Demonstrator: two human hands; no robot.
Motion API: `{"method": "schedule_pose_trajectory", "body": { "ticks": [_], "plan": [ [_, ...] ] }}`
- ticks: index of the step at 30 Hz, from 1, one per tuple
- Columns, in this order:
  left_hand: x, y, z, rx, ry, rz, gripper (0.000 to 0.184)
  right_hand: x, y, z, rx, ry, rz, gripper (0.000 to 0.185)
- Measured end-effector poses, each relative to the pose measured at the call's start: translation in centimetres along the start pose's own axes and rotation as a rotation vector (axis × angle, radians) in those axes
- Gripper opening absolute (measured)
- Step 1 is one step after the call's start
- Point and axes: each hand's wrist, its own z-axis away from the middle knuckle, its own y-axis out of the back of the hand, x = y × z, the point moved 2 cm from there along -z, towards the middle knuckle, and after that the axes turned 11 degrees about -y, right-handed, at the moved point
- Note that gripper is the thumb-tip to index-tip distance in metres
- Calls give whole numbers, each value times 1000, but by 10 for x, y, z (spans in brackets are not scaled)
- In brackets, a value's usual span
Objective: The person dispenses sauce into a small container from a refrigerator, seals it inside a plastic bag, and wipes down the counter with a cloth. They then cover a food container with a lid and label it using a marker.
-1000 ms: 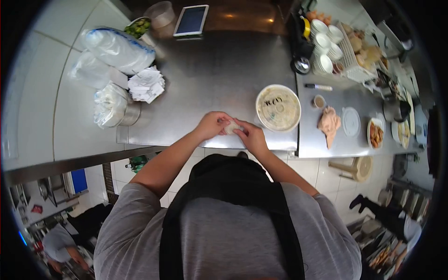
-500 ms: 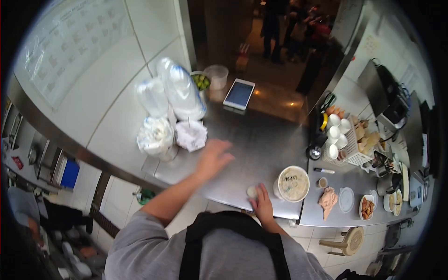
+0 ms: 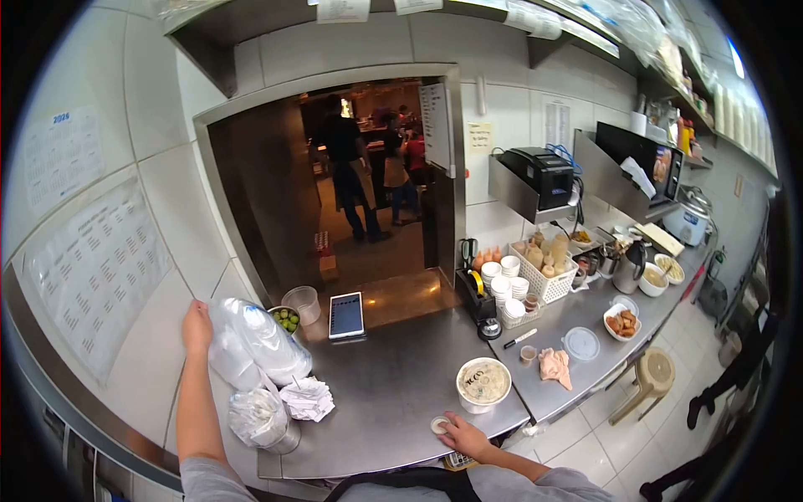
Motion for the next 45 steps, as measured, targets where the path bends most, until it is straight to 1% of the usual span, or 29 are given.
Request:
{"method": "schedule_pose_trajectory", "body": {
  "ticks": [2, 4, 6, 8, 10, 11, 12, 13, 14, 15, 16, 18, 19, 21, 22, 25, 26, 28, 30, 32, 33, 34, 36, 38, 40, 42, 43, 44, 45],
  "plan": [
    [24, 10, -11, -66, -48, -179, 21, 0, 0, 2, 0, -19, 3, 35],
    [71, 60, -25, 583, -153, 119, 18, 6, -4, 1, 27, 55, 41, 41],
    [142, 89, -1, 659, -284, 402, 16, -4, 4, 1, 29, -6, 19, 43],
    [200, 57, 59, 243, -553, 461, 15, -20, 12, 3, 18, -60, -4, 44],
    [238, -10, 146, -278, -1066, 476, 10, -51, 26, -2, 324, -62, -106, 54],
    [278, -4, 190, -426, -1299, 308, 14, -75, 36, -7, 185, -195, -409, 48],
    [289, -24, 232, -545, -1513, 519, 15, -83, 39, -16, 185, -198, -408, 48],
    [299, -37, 270, -514, -1665, 578, 14, -88, 34, -22, -200, -346, -927, 42],
    [310, -39, 290, -699, -1586, 629, 16, -92, 30, -22, -611, -484, -1432, 35],
    [318, -36, 301, -879, -1498, 675, 18, -88, 36, -22, -611, -489, -1432, 35],
    [321, -27, 302, -878, -1499, 675, 18, -81, 45, -22, -599, -466, -1371, 32],
    [318, -3, 292, -612, -1274, 915, 22, -65, 58, -21, -579, -419, -1247, 27],
    [298, -14, 290, -313, -1210, 959, 28, -56, 57, -17, -584, -496, -1298, 28],
    [308, 32, 268, 70, -604, 547, 29, -61, 80, -17, -720, -432, -1139, 29],
    [303, 24, 273, 69, -595, 543, 29, -64, 90, -17, -844, -367, -979, 30],
    [266, -42, 305, -1025, 202, 1356, 30, -82, 93, -28, -641, -308, -829, 35],
    [269, -48, 312, -1024, 209, 1362, 30, -82, 87, -31, -648, -313, -825, 35],
    [271, -52, 322, -709, 254, 1076, 30, -81, 87, -39, 367, -8, -147, 42],
    [283, -44, 326, -532, 223, 905, 37, -92, 82, -34, 287, -34, -281, 42],
    [303, -29, 335, -473, -145, 944, 45, -112, 71, -23, -431, -205, -769, 34],
    [305, -24, 340, -529, -259, 1022, 56, -113, 72, -22, -420, -206, -787, 23],
    [299, -28, 344, -533, -253, 1020, 56, -103, 60, -24, -425, -210, -789, 23],
    [281, -41, 348, -558, 17, 1160, 59, -81, 39, -35, -314, -310, -1259, 16],
    [275, -38, 342, -546, 7, 991, 59, -100, 45, -21, -489, -353, -1339, 12],
    [269, -32, 338, -421, -54, 710, 58, -131, 54, -6, -918, -184, -1278, 11],
    [277, -25, 336, -462, 74, 824, 45, -110, 38, -16, -749, -268, -1129, 9],
    [277, -27, 338, -534, 473, 1239, 39, -88, 16, -28, -478, -129, -1130, 13],
    [279, -29, 345, -576, 918, 1622, 34, -82, 20, -36, -292, -264, -978, 15],
    [278, -31, 352, -583, 709, 1646, 26, -77, 25, -39, -123, -276, -906, 14]
  ]
}}
